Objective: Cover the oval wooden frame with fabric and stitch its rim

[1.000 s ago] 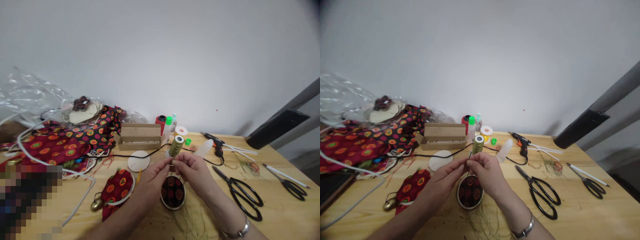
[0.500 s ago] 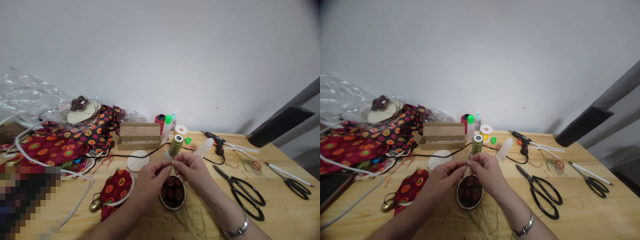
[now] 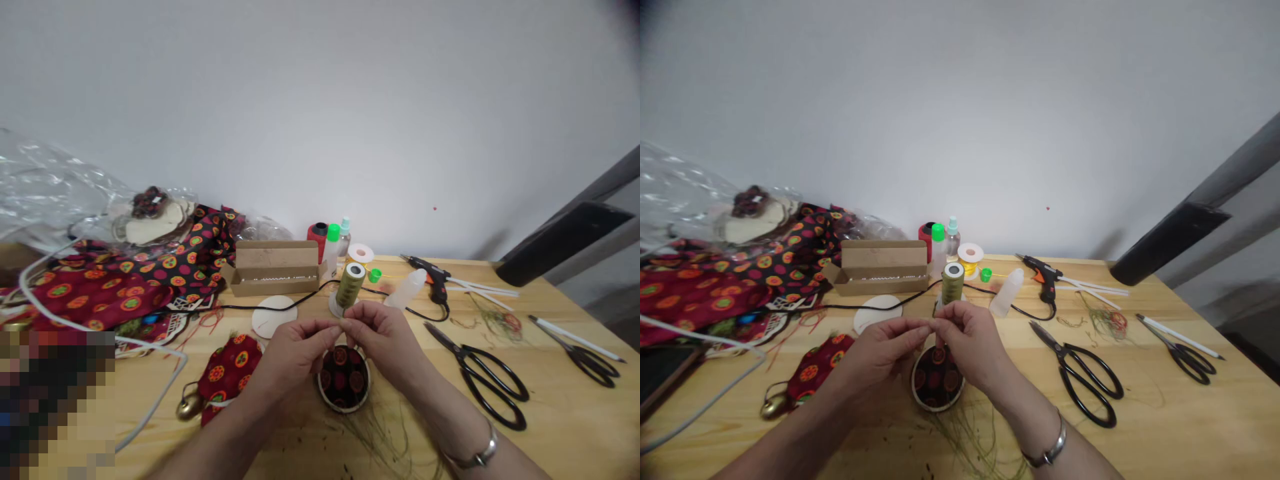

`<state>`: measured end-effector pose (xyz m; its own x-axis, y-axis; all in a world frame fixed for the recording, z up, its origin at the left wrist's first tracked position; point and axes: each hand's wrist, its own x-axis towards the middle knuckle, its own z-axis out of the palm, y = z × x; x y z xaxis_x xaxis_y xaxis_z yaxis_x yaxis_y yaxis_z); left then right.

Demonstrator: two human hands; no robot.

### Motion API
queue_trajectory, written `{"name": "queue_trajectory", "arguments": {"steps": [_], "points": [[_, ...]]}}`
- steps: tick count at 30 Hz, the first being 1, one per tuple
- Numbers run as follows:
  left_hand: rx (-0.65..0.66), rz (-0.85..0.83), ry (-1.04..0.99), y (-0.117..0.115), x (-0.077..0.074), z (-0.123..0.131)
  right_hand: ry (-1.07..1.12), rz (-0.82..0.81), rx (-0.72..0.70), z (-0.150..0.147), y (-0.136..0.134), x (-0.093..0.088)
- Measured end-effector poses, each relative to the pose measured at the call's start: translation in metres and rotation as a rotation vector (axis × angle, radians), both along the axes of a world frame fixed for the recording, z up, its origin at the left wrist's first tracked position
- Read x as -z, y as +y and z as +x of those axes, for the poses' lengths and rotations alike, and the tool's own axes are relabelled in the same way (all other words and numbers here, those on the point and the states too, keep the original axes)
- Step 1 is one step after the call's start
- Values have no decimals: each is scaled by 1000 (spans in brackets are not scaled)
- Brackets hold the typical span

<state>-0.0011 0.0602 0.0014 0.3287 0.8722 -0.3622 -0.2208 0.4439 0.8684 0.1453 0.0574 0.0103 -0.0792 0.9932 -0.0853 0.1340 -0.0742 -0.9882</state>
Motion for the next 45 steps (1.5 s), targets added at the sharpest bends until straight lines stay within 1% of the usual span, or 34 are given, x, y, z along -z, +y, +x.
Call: {"name": "queue_trajectory", "arguments": {"steps": [2,5,8,13,17,20,26,33,37,45], "points": [[0,-32,-38,0,1,0,-4,8,-6,0,0,0],[0,-37,-25,1,0,0,-8,6,-12,0,-1,-1],[1,-14,21,0,-3,0,0,-8,-12,0,-1,-2],[-10,75,121,0,-5,2,26,-43,2,-1,-1,-1],[9,101,134,-1,-6,1,76,-96,4,-1,0,-2],[31,109,131,-1,-6,0,130,-140,-39,0,0,-5],[50,125,141,-1,-7,2,124,-113,-79,2,1,-9],[75,142,141,0,-5,1,85,-129,-31,0,0,-9],[89,152,113,-1,-4,0,71,-80,-12,2,1,-5],[67,169,147,-2,-6,0,2,-28,-16,4,2,-3]]}}
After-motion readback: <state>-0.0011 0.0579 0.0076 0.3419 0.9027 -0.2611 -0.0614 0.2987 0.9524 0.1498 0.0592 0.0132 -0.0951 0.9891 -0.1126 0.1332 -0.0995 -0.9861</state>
